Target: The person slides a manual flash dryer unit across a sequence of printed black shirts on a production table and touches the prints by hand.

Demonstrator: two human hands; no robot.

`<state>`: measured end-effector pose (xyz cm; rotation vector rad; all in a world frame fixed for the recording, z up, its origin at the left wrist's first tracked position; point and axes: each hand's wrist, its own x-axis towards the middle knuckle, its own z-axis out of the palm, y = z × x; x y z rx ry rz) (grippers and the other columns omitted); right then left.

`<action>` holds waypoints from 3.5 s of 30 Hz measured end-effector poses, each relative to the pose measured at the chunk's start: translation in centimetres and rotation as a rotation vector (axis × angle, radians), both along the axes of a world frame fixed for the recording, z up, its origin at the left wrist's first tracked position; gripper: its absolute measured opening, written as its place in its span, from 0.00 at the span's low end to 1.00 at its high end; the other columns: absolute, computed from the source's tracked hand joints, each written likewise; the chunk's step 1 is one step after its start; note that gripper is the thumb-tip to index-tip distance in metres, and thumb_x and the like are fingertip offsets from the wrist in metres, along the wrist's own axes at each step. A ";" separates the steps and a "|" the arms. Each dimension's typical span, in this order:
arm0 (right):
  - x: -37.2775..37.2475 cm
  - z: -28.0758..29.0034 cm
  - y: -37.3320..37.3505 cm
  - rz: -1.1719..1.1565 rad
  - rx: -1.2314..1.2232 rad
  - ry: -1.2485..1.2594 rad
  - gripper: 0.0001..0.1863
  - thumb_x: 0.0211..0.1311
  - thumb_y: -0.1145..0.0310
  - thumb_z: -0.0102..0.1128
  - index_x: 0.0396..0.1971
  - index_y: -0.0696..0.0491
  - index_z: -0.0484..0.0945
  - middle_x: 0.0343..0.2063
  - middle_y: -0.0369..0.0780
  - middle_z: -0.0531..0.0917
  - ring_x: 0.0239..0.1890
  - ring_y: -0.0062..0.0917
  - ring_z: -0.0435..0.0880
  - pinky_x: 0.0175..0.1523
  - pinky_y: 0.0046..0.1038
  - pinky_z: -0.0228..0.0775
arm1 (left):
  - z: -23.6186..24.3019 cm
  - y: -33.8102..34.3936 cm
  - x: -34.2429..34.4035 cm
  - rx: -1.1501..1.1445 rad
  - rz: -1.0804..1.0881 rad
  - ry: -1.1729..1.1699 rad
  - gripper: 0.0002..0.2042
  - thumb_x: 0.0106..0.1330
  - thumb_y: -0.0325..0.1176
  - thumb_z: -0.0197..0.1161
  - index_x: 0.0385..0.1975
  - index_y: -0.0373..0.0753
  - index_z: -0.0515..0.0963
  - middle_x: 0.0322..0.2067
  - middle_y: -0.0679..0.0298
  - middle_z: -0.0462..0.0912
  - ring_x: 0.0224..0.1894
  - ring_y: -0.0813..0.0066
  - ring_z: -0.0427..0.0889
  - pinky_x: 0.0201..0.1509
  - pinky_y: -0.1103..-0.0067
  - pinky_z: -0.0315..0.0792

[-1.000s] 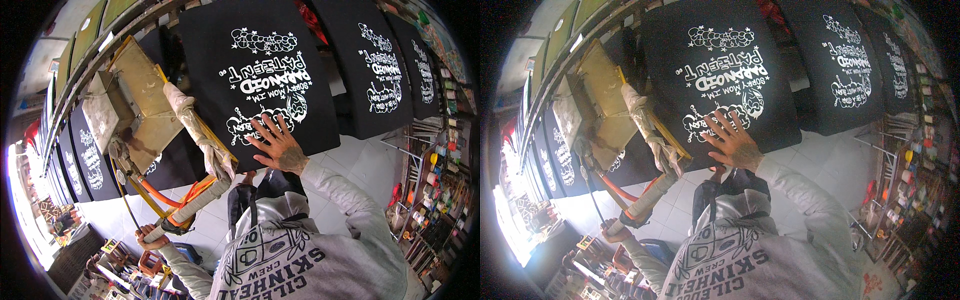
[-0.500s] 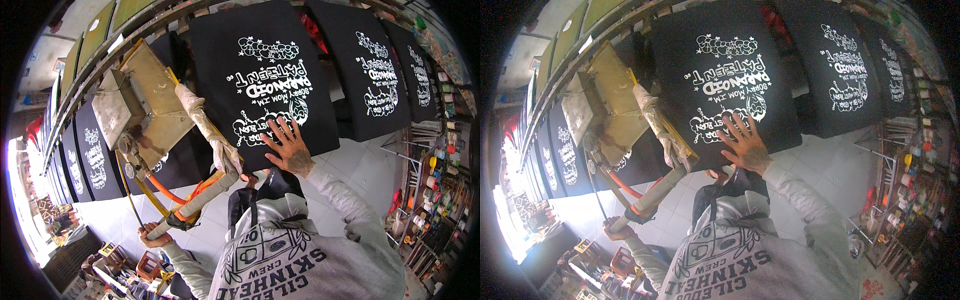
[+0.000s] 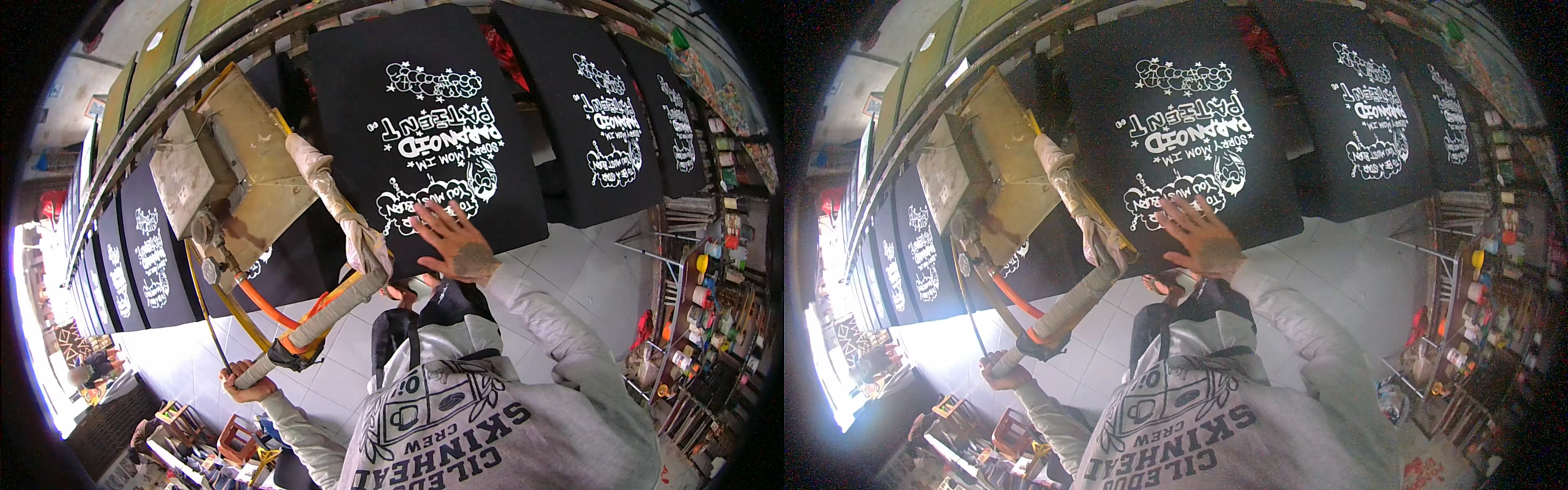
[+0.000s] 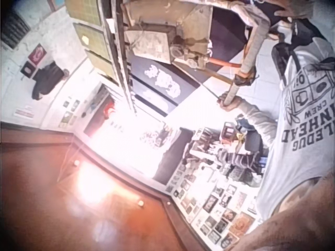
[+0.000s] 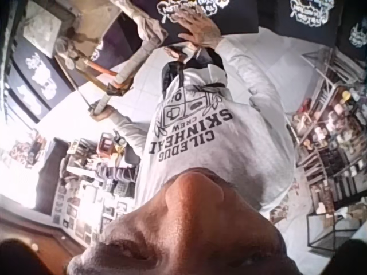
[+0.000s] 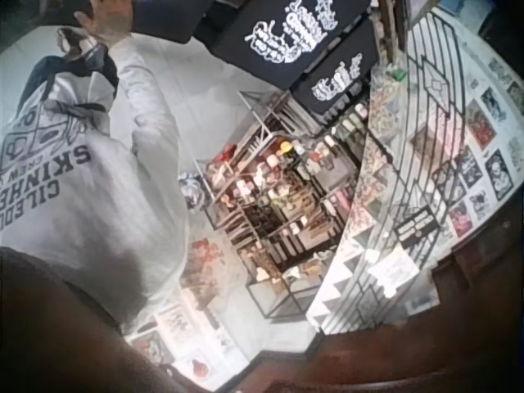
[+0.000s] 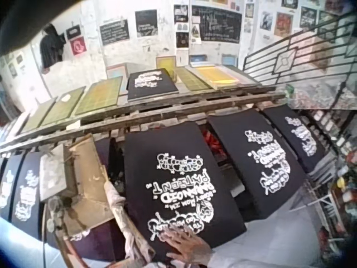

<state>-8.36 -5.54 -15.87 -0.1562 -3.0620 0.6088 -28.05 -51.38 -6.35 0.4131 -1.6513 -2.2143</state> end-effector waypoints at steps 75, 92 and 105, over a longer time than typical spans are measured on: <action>-11.3 15.7 -17.1 -0.574 -0.588 0.688 0.24 0.77 0.61 0.56 0.64 0.60 0.77 0.65 0.47 0.78 0.70 0.34 0.75 0.73 0.31 0.63 | -3.5 -4.3 -0.6 0.064 -0.691 0.180 0.11 0.70 0.28 0.66 0.41 0.44 0.68 0.34 0.73 0.66 0.37 0.84 0.70 0.39 0.82 0.67; -10.1 14.0 -16.4 -0.678 0.263 0.099 0.27 0.59 0.60 0.61 0.59 0.50 0.73 0.44 0.53 0.86 0.49 0.54 0.84 0.55 0.53 0.75 | -0.9 -5.2 0.2 0.281 -0.610 0.037 0.11 0.62 0.19 0.54 0.33 0.44 0.61 0.29 0.73 0.64 0.29 0.87 0.63 0.32 0.86 0.61; -6.8 15.2 -23.4 -0.707 0.085 0.118 0.23 0.59 0.63 0.64 0.51 0.55 0.68 0.44 0.54 0.84 0.49 0.55 0.83 0.53 0.52 0.74 | -1.0 -11.2 -0.9 0.274 -0.563 0.042 0.05 0.61 0.25 0.54 0.33 0.43 0.66 0.26 0.72 0.67 0.28 0.84 0.67 0.34 0.84 0.66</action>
